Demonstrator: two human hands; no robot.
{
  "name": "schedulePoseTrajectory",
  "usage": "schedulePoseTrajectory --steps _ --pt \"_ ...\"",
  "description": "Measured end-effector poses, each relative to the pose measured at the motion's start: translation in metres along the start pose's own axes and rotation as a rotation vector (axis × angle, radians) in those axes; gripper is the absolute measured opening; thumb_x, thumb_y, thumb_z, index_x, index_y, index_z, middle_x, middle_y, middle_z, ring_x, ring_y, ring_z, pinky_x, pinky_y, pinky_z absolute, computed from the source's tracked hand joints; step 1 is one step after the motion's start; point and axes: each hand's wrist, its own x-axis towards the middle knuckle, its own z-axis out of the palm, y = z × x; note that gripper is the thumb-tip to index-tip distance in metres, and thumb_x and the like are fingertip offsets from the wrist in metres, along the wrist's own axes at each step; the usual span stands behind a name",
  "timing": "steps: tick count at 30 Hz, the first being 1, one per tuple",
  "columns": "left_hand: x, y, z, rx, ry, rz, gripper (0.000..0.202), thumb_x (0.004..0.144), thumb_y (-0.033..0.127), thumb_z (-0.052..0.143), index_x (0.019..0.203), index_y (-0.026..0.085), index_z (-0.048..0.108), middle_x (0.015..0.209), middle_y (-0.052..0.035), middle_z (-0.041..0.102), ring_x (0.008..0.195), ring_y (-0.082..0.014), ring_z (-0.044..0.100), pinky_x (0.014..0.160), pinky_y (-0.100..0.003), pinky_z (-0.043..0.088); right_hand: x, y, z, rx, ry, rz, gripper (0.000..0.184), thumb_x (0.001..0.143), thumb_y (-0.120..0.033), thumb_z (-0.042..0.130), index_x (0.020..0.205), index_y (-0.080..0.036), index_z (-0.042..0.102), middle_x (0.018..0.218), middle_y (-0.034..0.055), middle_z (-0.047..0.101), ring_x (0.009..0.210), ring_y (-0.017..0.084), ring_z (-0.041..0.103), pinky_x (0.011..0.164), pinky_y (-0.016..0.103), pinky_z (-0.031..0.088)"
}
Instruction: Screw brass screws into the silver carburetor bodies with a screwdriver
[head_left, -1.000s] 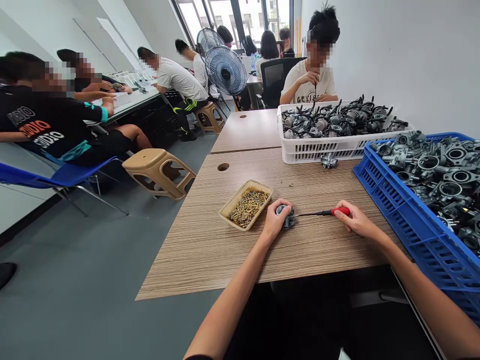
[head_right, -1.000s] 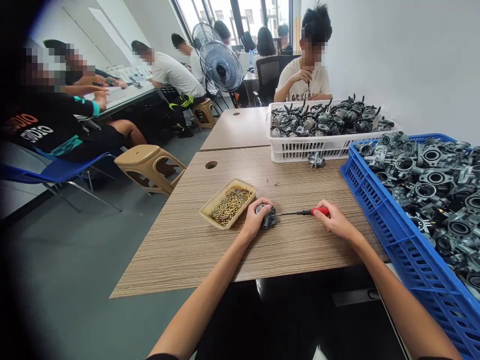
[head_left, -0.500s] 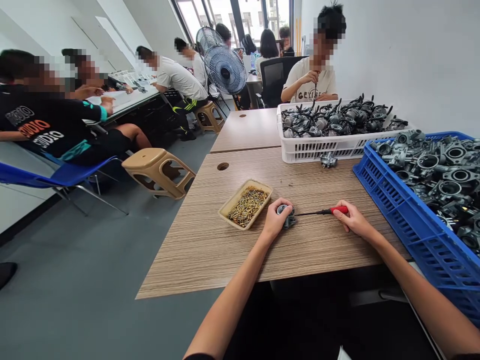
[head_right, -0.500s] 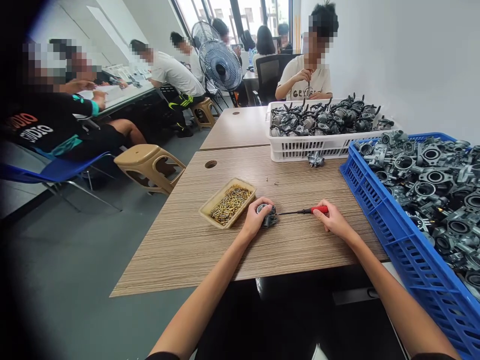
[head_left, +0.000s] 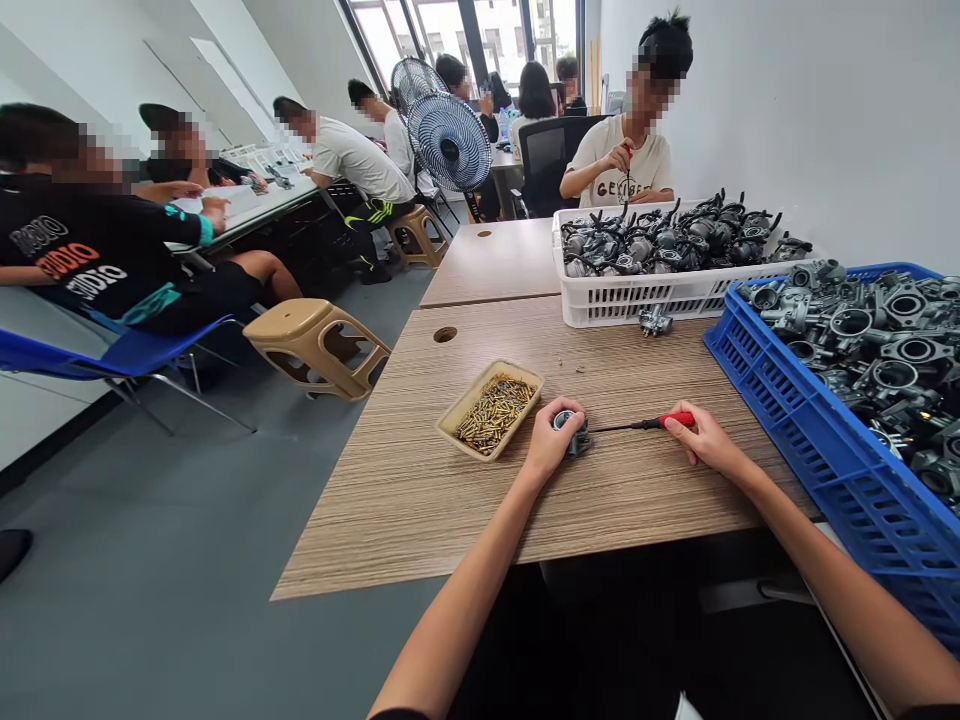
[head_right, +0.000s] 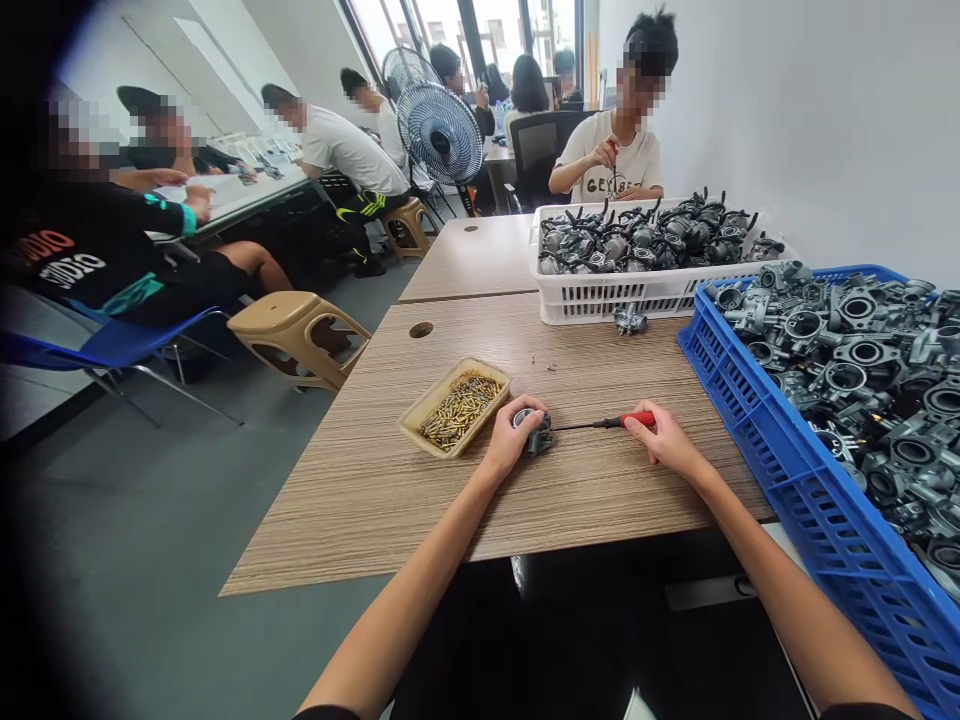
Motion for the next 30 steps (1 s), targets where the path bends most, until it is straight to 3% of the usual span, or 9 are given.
schedulePoseTrajectory --steps 30 --pt "0.0 -0.002 0.0 0.017 -0.025 0.003 0.019 0.081 0.039 0.069 0.079 0.02 0.069 0.076 -0.0006 0.066 0.069 -0.0137 0.056 0.068 -0.026 0.047 0.003 0.01 0.0 0.008 0.029 -0.027 0.049 0.09 -0.071 0.067 0.088 -0.025 0.053 0.062 -0.01 0.04 0.038 0.009 0.041 0.033 0.024 0.038"
